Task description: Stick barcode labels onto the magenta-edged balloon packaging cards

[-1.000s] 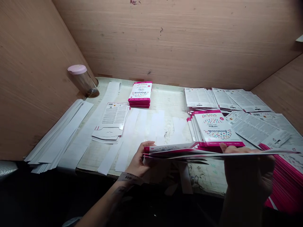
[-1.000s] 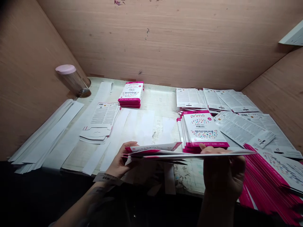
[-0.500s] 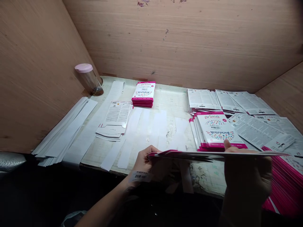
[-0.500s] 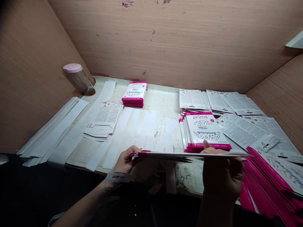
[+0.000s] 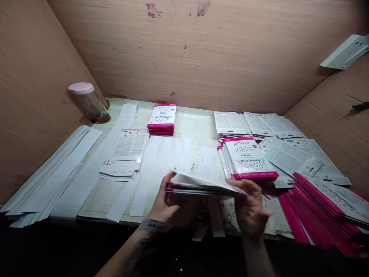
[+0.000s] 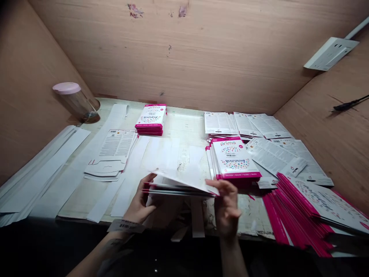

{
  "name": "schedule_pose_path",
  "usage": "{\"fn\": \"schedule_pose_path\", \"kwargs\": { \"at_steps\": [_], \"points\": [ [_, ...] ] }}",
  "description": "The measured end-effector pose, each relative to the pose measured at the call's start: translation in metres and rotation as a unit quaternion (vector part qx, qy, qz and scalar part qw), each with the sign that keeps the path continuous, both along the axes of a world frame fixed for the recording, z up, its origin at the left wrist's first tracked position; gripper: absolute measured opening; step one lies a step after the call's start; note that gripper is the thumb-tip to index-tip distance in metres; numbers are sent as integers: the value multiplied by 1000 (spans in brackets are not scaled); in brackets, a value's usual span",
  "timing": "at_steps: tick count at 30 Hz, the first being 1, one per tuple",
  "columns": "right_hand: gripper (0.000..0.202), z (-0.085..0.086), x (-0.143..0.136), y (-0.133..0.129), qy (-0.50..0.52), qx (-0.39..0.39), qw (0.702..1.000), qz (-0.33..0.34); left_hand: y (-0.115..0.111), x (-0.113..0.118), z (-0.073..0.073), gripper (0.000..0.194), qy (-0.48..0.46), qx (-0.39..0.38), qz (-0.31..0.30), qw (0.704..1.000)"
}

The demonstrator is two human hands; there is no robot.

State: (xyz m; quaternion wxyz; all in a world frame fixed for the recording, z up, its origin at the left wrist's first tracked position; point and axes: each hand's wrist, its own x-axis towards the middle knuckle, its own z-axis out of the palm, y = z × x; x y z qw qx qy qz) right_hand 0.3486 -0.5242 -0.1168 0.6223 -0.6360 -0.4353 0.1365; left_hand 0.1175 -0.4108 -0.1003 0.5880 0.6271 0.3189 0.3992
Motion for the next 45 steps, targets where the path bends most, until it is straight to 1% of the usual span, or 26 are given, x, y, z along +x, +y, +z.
{"fn": "schedule_pose_path", "kwargs": {
  "at_steps": [3, 5, 7, 8, 9, 11, 13, 15, 18, 19, 20, 22, 24, 25, 26, 27, 29, 31, 33, 35, 37, 39, 40, 42, 44, 45],
  "points": [
    [69, -32, -32, -9, 43, 33, 998, -38, -3, 1, -4, 86, 6, -15, 15, 1000],
    [57, -38, -36, -13, 76, 7, 997, -28, -1, -1, -7, 76, 8, -21, 17, 1000],
    [40, -32, -29, -13, 101, -17, 995, 18, 2, -5, -11, 48, 24, -26, 0, 999],
    [44, -24, -24, -13, 110, -17, 993, 42, 4, -7, -13, 35, 34, -25, -13, 999],
    [55, -15, -18, -13, 113, -11, 992, 62, 6, -10, -15, 28, 43, -22, -25, 998],
    [67, 5, -8, -12, 101, -4, 990, 96, 10, -14, -18, 26, 59, -16, -46, 997],
    [49, 21, -3, -9, 77, -18, 990, 116, 11, -17, -20, 26, 61, -18, -57, 996],
    [25, 28, -1, -5, 87, -13, 994, 72, 11, -18, -21, 25, 51, -18, -58, 997],
    [16, 23, 2, 1, 182, 50, 980, -62, 12, -14, -26, 25, 21, 0, -36, 999],
    [16, 18, 3, 2, 210, 62, 973, -75, 14, -11, -28, 28, 11, 2, -16, 1000],
    [19, 13, 4, 1, 230, 59, 970, -58, 16, -8, -31, 33, -1, -10, 17, 1000],
    [37, 5, 2, -3, 239, 36, 970, 35, 19, -2, -37, 44, -18, -61, 91, 994],
    [67, -3, -5, -11, 199, 23, 972, 119, 19, 0, -40, 52, -19, -103, 114, 988],
    [77, -7, -10, -15, 158, 20, 978, 135, 18, 0, -40, 56, -14, -105, 96, 990],
    [78, -12, -14, -18, 109, 22, 985, 133, 15, -1, -39, 58, -3, -95, 67, 993],
    [72, -17, -19, -20, 61, 28, 990, 121, 12, -3, -38, 56, 10, -78, 31, 996],
    [44, -25, -24, -21, 0, 47, 993, 112, 7, -7, -32, 40, 29, -43, -23, 998],
    [23, -26, -24, -17, -4, 70, 990, 125, 5, -8, -22, 26, 39, -13, -53, 998],
    [14, -15, -21, -7, 7, 75, 988, 131, 9, -7, -6, 24, 47, 5, -49, 998],
    [15, 7, -18, 10, 29, 56, 993, 98, 20, -6, 13, 27, 57, 3, 1, 998],
    [25, 32, -19, 35, 92, 26, 993, 73, 39, -7, 29, 43, 47, -13, 65, 997],
    [37, 47, -27, 64, 204, -13, 975, 90, 62, -12, 35, 63, 37, -49, 65, 996],
    [42, 49, -32, 78, 262, -35, 959, 107, 73, -17, 33, 71, 44, -71, 43, 996],
    [48, 40, -44, 101, 344, -87, 926, 131, 90, -30, 21, 83, 83, -99, 9, 992],
    [47, 21, -56, 117, 336, -152, 922, 116, 98, -44, 4, 90, 162, -68, 28, 984],
    [45, 10, -60, 121, 306, -182, 929, 100, 99, -50, -4, 94, 218, -16, 49, 975]
  ]
}}
